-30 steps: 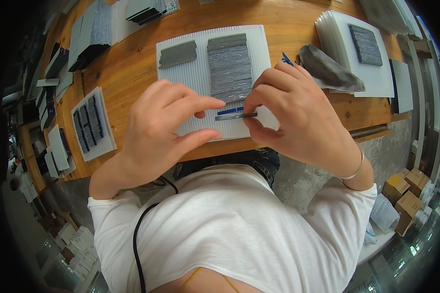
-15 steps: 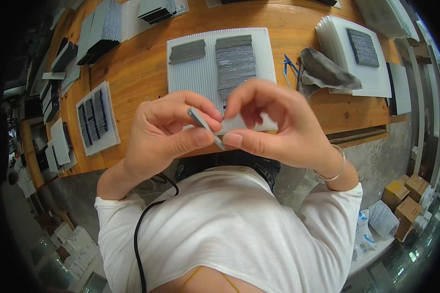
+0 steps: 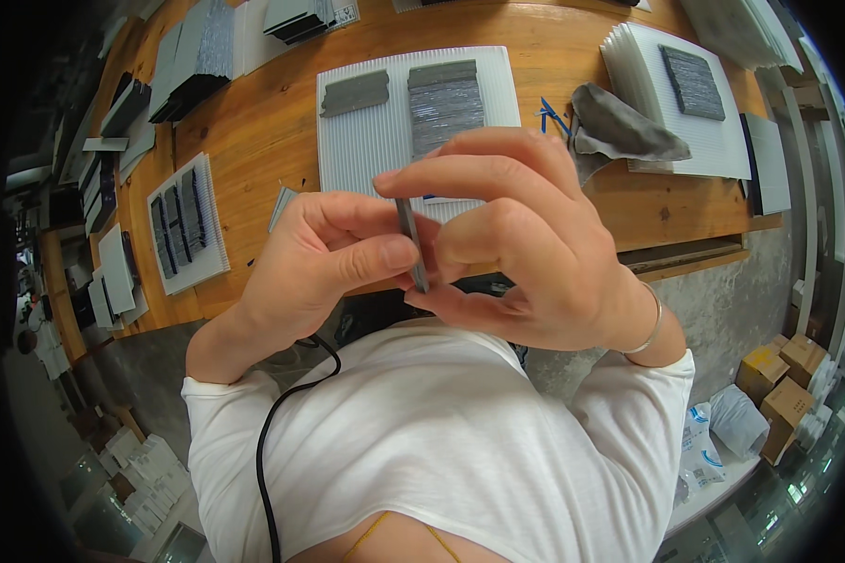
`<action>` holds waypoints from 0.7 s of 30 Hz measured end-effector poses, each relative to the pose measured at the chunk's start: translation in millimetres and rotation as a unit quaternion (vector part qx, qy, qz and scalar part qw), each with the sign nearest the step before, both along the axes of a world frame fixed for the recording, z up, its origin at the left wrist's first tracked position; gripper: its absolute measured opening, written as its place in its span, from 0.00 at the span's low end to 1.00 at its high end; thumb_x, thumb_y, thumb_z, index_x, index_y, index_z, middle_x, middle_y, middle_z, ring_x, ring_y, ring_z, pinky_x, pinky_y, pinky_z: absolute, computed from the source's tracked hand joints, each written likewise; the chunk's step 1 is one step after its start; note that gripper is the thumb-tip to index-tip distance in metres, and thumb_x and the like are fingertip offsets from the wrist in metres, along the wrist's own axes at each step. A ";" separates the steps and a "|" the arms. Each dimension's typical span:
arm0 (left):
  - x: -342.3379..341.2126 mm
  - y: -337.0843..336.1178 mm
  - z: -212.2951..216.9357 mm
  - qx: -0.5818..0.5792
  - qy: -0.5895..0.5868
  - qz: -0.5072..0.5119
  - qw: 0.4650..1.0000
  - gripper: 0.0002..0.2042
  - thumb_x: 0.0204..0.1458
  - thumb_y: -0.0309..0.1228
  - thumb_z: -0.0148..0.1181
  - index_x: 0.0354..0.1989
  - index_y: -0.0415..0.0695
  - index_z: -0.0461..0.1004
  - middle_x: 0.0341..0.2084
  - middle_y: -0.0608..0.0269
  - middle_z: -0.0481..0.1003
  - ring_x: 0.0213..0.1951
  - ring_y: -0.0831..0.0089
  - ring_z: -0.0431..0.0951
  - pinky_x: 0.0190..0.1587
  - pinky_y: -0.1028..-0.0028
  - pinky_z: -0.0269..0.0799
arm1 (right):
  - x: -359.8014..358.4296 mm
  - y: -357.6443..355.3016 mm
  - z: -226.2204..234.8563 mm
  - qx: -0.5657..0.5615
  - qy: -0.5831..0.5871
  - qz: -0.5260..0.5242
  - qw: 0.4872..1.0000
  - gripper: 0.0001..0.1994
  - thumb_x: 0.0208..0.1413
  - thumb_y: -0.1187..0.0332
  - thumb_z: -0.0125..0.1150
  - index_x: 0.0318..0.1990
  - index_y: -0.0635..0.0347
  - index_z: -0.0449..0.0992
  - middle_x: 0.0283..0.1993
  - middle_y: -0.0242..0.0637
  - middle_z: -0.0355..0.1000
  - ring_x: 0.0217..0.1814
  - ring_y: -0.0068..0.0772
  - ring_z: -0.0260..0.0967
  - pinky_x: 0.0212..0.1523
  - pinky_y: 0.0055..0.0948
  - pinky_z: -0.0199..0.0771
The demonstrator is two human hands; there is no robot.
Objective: The person organizes and aligns small rectangular components on a workbench, picking up individual strips from trays and stacking them together with larger plates by hand.
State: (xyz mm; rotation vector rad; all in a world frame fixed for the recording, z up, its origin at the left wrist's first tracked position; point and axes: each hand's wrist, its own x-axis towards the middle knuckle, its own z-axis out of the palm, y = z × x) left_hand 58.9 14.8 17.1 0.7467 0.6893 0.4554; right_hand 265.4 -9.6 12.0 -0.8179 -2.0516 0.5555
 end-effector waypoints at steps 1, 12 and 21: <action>1.8 -1.2 1.0 -0.011 -0.018 0.030 0.999 0.11 0.53 0.28 0.62 0.42 0.34 0.78 0.33 0.60 0.80 0.37 0.80 0.78 0.38 0.80 0.74 | 1.1 -0.7 -1.1 0.000 0.000 -0.001 1.000 0.25 0.28 0.73 0.79 0.30 0.52 0.63 0.51 0.50 0.72 0.54 0.49 0.66 0.50 0.42 0.68; -1.9 1.7 0.4 0.067 0.012 -0.055 0.996 0.08 0.50 0.22 0.63 0.39 0.34 0.77 0.32 0.54 0.79 0.36 0.73 0.80 0.40 0.77 0.77 | 8.1 1.1 -4.8 -0.258 0.174 0.035 0.950 0.13 0.48 0.67 0.66 0.39 0.66 0.78 0.46 0.48 0.74 0.50 0.39 0.69 0.53 0.35 0.64; 3.0 -3.4 -1.2 0.104 0.015 -0.036 0.994 0.09 0.50 0.23 0.64 0.39 0.33 0.78 0.31 0.57 0.79 0.34 0.77 0.78 0.38 0.80 0.75 | 6.6 -0.3 -8.8 -0.326 0.247 0.058 0.911 0.07 0.43 0.77 0.67 0.32 0.63 0.80 0.42 0.42 0.75 0.47 0.31 0.70 0.49 0.29 0.69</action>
